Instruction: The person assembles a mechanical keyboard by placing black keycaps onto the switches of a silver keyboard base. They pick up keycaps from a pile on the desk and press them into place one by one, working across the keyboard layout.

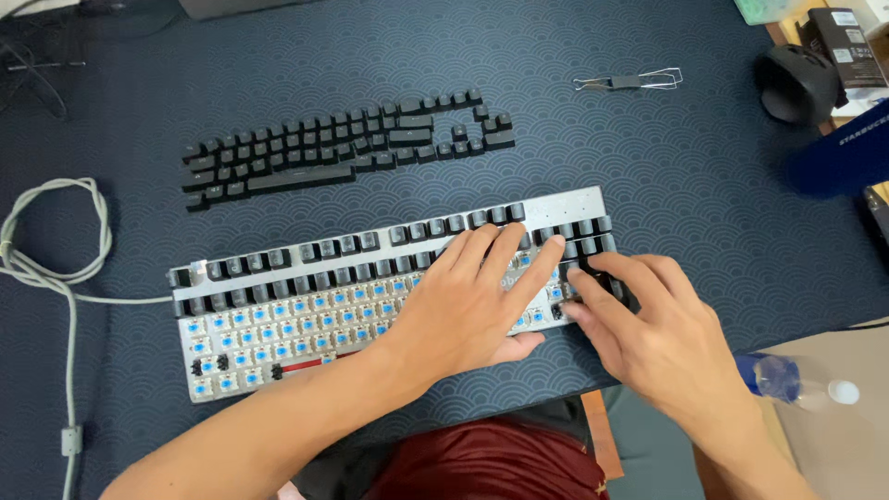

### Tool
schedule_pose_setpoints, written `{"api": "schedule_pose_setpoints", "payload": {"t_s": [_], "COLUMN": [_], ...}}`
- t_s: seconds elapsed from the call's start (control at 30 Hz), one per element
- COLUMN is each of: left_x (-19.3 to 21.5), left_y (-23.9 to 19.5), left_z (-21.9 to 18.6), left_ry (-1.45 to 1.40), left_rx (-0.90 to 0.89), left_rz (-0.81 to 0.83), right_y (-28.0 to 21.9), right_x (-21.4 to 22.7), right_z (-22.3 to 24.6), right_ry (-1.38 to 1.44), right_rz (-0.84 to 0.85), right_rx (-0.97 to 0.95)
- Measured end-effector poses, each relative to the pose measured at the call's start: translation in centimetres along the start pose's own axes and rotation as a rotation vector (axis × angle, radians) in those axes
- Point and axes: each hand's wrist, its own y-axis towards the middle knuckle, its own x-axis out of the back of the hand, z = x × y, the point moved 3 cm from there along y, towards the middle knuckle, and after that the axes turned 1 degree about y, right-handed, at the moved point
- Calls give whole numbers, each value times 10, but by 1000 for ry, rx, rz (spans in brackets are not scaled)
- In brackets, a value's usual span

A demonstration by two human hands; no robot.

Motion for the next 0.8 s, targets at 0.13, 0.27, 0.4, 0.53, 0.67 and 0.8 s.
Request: {"api": "schedule_pose_setpoints", "payload": {"t_s": [0.13,0.27,0.4,0.53,0.67,0.8], "left_x": [2,2,6,1,0,-2], "left_y": [1,0,3,-1,-2,-2], "left_z": [0,1,1,0,1,2], "left_ry": [-24,-16,-32,-24,-32,-71], "left_rx": [19,17,25,14,16,21], "left_rz": [-24,-17,-38,-58,-69,-93], "right_y": [3,4,18,61,116,143], "right_x": [1,1,3,-4,-32,-113], "right_z": [-2,-7,-16,-49,-84,-125], "right_ry": [25,17,43,172,473,397], "right_rz": [5,102,202,421,144,45], "right_rx": [23,-55,-108,-164,13,45]}}
